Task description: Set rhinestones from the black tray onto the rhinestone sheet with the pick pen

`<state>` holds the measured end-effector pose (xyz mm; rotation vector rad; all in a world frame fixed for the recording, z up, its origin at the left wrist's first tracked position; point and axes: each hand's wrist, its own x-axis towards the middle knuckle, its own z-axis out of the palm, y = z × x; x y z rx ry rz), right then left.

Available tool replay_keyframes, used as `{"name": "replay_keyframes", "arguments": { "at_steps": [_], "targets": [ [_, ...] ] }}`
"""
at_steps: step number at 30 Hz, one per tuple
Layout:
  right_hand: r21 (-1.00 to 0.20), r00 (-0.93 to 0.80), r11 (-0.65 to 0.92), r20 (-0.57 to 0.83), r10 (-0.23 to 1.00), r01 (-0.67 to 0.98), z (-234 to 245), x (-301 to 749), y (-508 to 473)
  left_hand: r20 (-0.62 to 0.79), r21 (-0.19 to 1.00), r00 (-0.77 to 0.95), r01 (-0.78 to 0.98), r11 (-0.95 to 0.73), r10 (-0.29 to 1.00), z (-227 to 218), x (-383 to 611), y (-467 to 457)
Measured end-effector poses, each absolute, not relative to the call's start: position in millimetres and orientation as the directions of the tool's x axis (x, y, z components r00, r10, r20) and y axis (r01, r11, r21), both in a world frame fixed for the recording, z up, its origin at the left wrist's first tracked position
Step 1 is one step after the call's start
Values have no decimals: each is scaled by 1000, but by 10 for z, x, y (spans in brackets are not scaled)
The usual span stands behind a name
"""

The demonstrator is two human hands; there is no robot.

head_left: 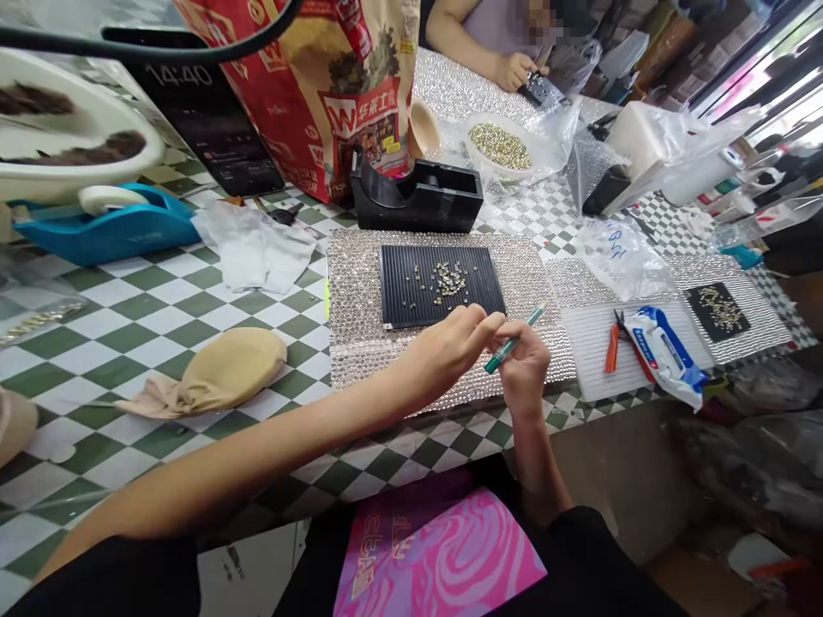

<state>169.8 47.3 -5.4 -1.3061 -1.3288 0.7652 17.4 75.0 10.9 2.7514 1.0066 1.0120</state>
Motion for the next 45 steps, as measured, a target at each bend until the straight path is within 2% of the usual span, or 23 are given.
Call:
{"name": "replay_keyframes", "arguments": {
  "at_steps": [6, 19, 25, 33, 38, 45],
  "targets": [
    [-930, 132, 197, 248, 960, 311, -67, 1837, 502, 445, 249, 662, 555, -793, 603, 142, 151, 775],
    [-927, 41, 233, 256, 966, 295, 117, 1978, 525, 431, 281, 661, 549, -788, 614, 297, 72, 816],
    [-921, 106, 224, 269, 957, 318, 107, 2049, 529, 368, 296, 623, 625, -722, 690, 390, 3, 866],
    [-917, 316, 274, 362, 877, 288, 102, 2226, 564, 453, 265, 519, 698, -666, 725, 471, -180, 973],
    [-910, 311, 328, 398, 863, 254, 97, 2289, 587, 459, 274, 489, 717, -641, 742, 458, -208, 1013],
    [-886, 302, 381, 452, 839, 266, 85, 2193, 604, 387, 274, 498, 742, -613, 776, 453, -211, 1041]
  ]
}}
